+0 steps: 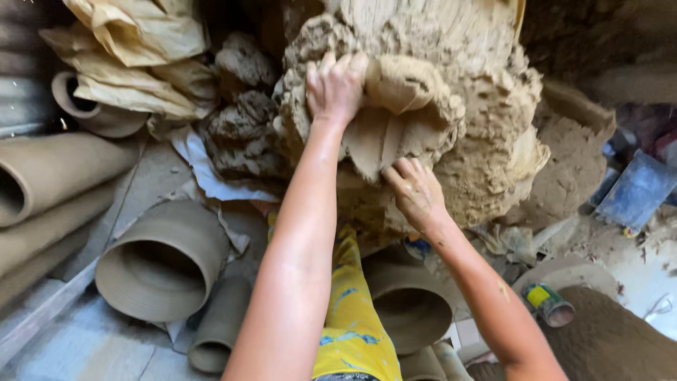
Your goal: The person kneads a large mass of clay by hand, repeatedly pulling and pushing into it to mix and prepare the material.
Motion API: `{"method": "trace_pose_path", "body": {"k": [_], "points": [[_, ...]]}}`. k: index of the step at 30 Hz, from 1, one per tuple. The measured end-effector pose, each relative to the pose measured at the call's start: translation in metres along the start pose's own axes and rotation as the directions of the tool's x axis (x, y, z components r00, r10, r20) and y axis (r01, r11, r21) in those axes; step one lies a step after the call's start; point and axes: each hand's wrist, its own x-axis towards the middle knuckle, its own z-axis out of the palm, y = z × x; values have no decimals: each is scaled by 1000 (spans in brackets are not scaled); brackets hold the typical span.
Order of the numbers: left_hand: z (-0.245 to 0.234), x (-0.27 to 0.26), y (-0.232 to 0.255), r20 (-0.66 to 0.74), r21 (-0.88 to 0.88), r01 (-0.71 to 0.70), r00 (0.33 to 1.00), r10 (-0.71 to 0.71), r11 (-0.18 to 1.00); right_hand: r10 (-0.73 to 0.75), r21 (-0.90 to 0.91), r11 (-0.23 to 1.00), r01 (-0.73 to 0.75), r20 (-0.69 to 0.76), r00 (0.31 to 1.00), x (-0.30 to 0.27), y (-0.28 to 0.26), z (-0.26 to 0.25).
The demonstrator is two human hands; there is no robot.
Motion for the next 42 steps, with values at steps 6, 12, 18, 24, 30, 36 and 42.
{"method": "trace_pose_path", "body": {"k": [6, 12, 18, 24, 30, 36, 42], "points": [[10, -2, -3, 154, 78, -23, 988, 11, 997, -66, -11, 998, 66, 54, 996, -8, -5, 0], [4, -6, -1, 38, 94, -37, 999, 33, 995, -24, 262, 965, 22, 8, 1000, -58, -24, -30], [21, -5, -6, 111, 87, -28, 994, 18, 996, 423, 527, 722, -448, 176, 889, -18, -26, -60], [10, -8, -5, -10, 95, -42, 999, 43, 995, 22, 353, 935, 31, -147, 989, 27, -62, -12], [-15, -2, 3, -5, 115, -62, 998, 63, 991, 237, 104, 970, -220, -197, 951, 41, -71, 21], [-13, -6, 2, -98, 61, -67, 992, 73, 996, 280, 112, 956, -270, -88, 956, 51, -76, 7], [4, -19, -5, 134, 24, -13, 991, 10, 1000, 172, 705, 696, -137, 21, 985, -7, -77, -54]]}}
